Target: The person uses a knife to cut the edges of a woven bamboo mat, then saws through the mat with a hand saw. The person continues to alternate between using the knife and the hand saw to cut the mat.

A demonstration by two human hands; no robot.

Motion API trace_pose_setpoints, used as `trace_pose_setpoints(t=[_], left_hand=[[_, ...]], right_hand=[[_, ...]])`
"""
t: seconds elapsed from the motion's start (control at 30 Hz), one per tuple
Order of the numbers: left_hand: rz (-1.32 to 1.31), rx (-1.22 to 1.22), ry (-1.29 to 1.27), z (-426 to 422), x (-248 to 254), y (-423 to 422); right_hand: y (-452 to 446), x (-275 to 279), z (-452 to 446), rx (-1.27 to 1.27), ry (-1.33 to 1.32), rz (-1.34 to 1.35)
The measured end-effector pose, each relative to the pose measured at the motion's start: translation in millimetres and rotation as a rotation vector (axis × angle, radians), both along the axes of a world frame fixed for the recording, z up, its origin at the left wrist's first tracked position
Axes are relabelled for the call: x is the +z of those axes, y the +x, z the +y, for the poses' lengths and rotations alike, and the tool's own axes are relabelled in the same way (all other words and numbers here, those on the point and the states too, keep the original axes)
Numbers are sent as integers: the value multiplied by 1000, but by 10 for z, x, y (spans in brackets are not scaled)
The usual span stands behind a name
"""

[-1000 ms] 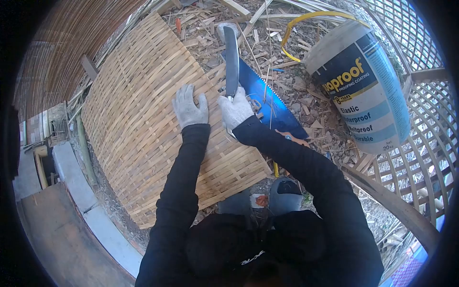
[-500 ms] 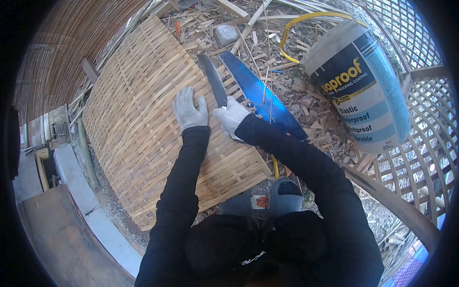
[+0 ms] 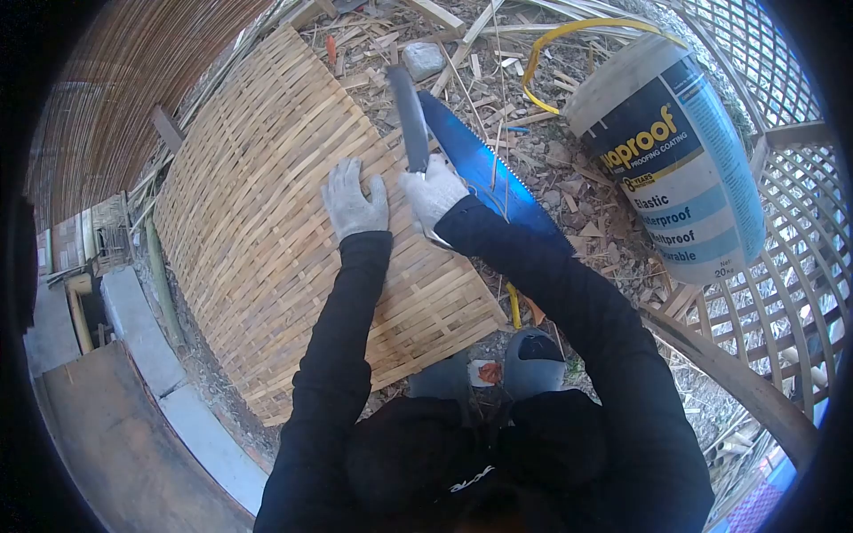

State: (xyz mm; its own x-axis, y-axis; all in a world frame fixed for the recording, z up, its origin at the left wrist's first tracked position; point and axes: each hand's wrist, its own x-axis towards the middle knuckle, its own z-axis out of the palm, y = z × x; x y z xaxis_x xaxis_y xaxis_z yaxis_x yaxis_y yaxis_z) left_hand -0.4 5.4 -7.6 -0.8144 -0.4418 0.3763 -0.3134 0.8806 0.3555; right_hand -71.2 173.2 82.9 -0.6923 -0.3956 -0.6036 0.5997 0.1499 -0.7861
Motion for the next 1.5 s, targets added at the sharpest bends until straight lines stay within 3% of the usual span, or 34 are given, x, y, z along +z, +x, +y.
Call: trace_pose_setpoints(t=[0.2, 0.33, 0.4, 0.5, 0.57, 0.67, 0.77, 0.9, 1.0, 1.13, 1.27, 1.47, 1.5], left_hand=[[5, -2, 4, -3, 6, -31], [0, 6, 6, 5, -15, -1], [3, 1, 2, 5, 0, -26], [6, -3, -4, 9, 9, -5], [18, -8, -2, -6, -1, -30], [11, -4, 12, 0, 13, -32], [26, -3, 12, 2, -16, -26], [24, -3, 15, 10, 9, -7], [28, -5, 20, -2, -18, -30], [24, 2, 12, 7, -5, -10], [23, -2, 27, 4, 17, -26], [29, 10, -9, 18, 10, -25], [29, 2, -2, 16, 5, -31]], right_hand=[[-272, -40, 124, 326, -38, -187], [-71, -186, 21, -37, -34, -97], [-169, -294, 111, 337, -61, 74], [-138, -223, 162, 368, -69, 31], [-34, -44, 70, 58, -129, -151], [-27, -36, 85, 154, -77, -93], [-186, -21, 198, 299, -28, -198], [2, -116, 128, 120, -31, -137], [-200, -82, 220, 357, 12, -196], [66, -107, 106, 17, -73, -92], [-43, 4, 143, 269, -69, -133], [-34, -162, 8, 3, -117, -42], [-94, -111, 41, 115, -94, -77]])
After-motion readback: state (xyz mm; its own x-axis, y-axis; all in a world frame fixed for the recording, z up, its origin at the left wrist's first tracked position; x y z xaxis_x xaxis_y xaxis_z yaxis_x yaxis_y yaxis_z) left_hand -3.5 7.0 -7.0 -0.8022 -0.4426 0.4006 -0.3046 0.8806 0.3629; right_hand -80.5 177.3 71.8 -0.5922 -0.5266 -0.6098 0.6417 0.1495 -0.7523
